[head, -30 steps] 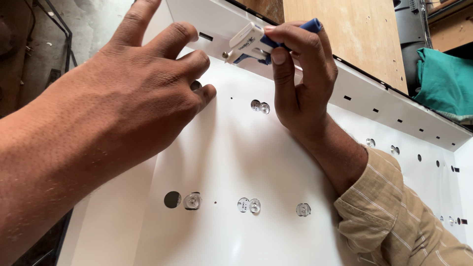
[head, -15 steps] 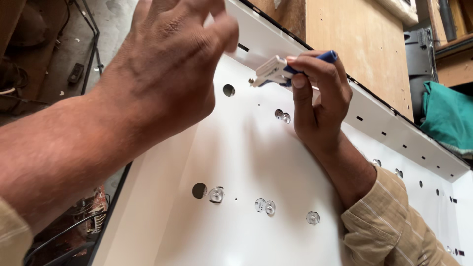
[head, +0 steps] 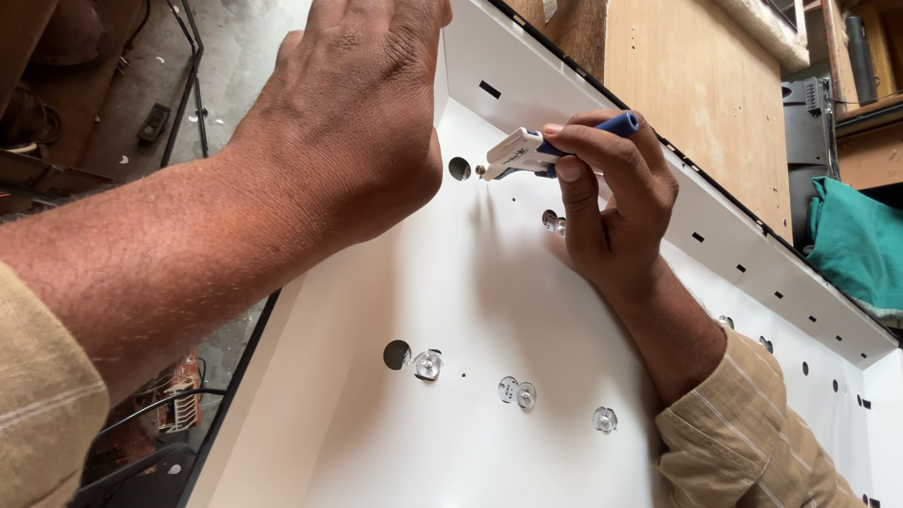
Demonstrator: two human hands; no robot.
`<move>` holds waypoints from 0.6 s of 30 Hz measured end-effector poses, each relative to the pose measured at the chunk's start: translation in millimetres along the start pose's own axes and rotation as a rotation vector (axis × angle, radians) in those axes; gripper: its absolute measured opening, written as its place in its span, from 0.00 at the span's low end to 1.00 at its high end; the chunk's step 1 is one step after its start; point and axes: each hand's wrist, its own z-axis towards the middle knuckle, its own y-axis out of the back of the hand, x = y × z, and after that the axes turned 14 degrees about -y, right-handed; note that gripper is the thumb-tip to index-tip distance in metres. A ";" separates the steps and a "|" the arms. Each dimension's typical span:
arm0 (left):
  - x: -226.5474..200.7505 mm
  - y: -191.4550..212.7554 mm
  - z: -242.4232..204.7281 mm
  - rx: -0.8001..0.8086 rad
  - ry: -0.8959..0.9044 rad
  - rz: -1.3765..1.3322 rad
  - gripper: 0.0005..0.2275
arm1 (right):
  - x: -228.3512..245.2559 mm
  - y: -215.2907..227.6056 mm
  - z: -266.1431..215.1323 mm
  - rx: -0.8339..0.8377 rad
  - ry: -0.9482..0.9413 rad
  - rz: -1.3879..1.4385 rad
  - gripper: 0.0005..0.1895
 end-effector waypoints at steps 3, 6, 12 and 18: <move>-0.9 -0.6 0.5 -0.002 -0.013 0.027 0.28 | -0.8 -0.9 0.6 0.003 0.001 0.001 0.06; -2.1 -0.4 1.6 0.011 -0.007 0.022 0.29 | -1.3 -1.6 1.4 0.000 0.003 -0.006 0.06; -5.1 2.8 3.7 0.085 0.063 -0.015 0.32 | -1.4 -1.4 2.1 -0.001 0.019 -0.020 0.06; -5.8 3.7 4.2 0.090 0.078 -0.028 0.31 | -1.1 -1.9 1.2 0.000 0.013 -0.017 0.06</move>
